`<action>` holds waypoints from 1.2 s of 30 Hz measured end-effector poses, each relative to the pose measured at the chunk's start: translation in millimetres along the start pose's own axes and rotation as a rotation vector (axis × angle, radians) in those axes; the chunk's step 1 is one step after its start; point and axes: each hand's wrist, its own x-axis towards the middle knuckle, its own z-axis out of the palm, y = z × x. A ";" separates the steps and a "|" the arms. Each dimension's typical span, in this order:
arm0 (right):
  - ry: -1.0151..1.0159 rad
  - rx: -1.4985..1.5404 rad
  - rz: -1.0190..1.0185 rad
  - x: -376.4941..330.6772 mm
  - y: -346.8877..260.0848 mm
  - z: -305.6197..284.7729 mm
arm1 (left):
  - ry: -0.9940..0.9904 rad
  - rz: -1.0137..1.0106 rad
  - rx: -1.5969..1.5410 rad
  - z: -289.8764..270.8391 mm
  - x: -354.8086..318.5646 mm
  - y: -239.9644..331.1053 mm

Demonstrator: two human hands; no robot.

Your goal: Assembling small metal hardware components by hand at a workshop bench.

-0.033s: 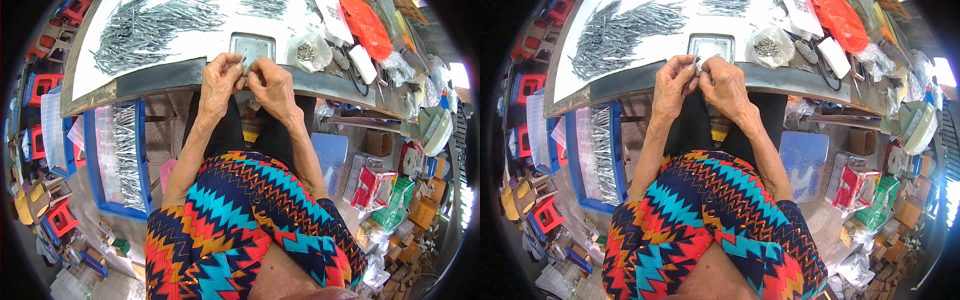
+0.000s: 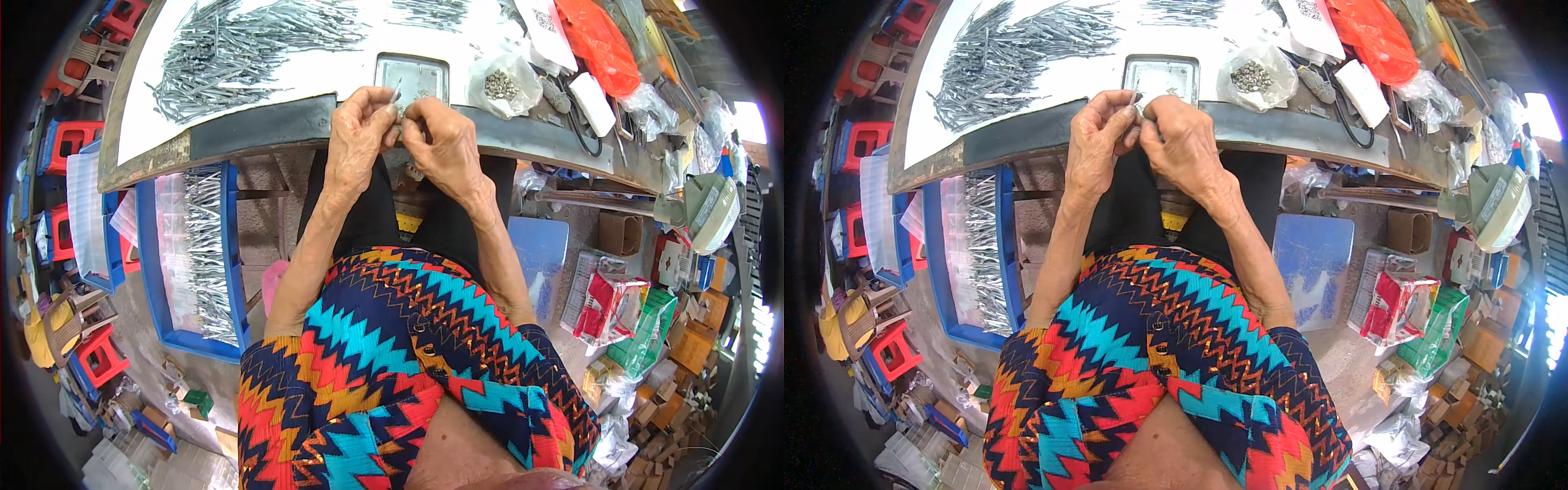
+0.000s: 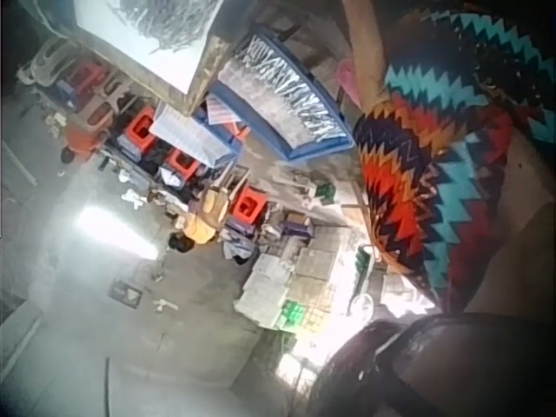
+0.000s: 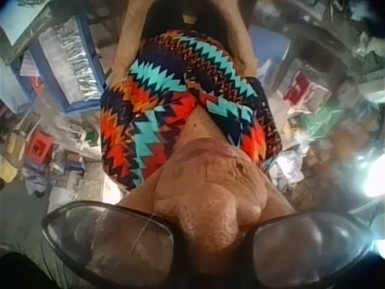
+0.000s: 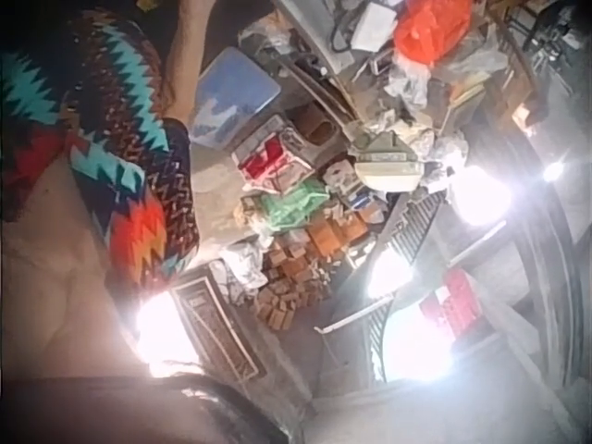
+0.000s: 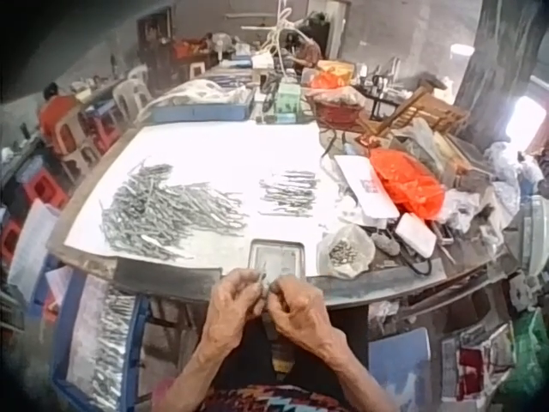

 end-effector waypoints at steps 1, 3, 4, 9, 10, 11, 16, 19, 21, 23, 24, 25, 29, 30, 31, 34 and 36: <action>-0.031 0.010 -0.044 -1.9 -2.9 0.0 | -0.001 -0.001 0.001 -0.2 -0.5 -0.2; -0.056 0.010 -0.049 -4.2 -4.8 -1.4 | -0.040 0.039 0.072 -1.8 -1.7 -0.3; -0.071 0.019 -0.042 -4.6 -5.2 -2.8 | -0.041 0.039 0.072 -2.1 -2.1 0.0; -0.154 0.139 0.102 -4.4 -11.9 -9.3 | -0.067 0.012 0.037 -3.9 -4.1 1.8; -0.169 0.144 0.125 -4.0 -12.0 -10.5 | -0.068 0.010 0.037 -3.9 -4.0 1.5; -0.183 0.149 0.148 -3.9 -11.7 -11.2 | -0.069 0.007 0.045 -3.9 -3.9 0.8; -0.206 0.126 0.153 -3.4 -6.1 -11.4 | -0.117 -0.031 0.066 -3.8 -3.8 -0.4; -0.206 0.141 0.160 -3.7 -6.8 -14.3 | -0.120 -0.046 0.054 -1.7 -3.8 1.0; -0.219 0.160 0.188 -4.8 -6.2 -15.5 | -0.127 -0.085 0.011 -1.1 -4.1 0.9; -0.215 0.156 0.181 -7.1 -3.7 -15.6 | -0.128 -0.096 0.023 -0.6 -5.5 1.2; -0.214 0.156 0.180 -7.4 -4.5 -17.1 | -0.127 -0.105 0.035 -0.2 -6.5 1.6; -0.224 0.186 0.214 -7.9 -5.3 -18.1 | -0.128 -0.106 0.034 0.1 -7.0 1.5; -0.220 0.257 0.245 -11.5 -3.2 -18.7 | -0.136 -0.094 0.017 1.2 -9.8 1.6; -0.220 0.256 0.243 -12.2 -3.2 -19.7 | -0.143 -0.087 0.009 1.0 -10.7 1.0; -0.234 0.274 0.263 -12.6 -4.1 -21.3 | -0.143 -0.085 0.009 0.8 -11.6 0.9; -0.243 0.386 0.319 -17.1 0.0 -21.1 | -0.181 -0.109 -0.089 0.8 -14.1 -0.3; -0.236 0.479 0.356 -20.2 0.5 -22.0 | -0.186 -0.140 -0.129 1.9 -16.2 -1.2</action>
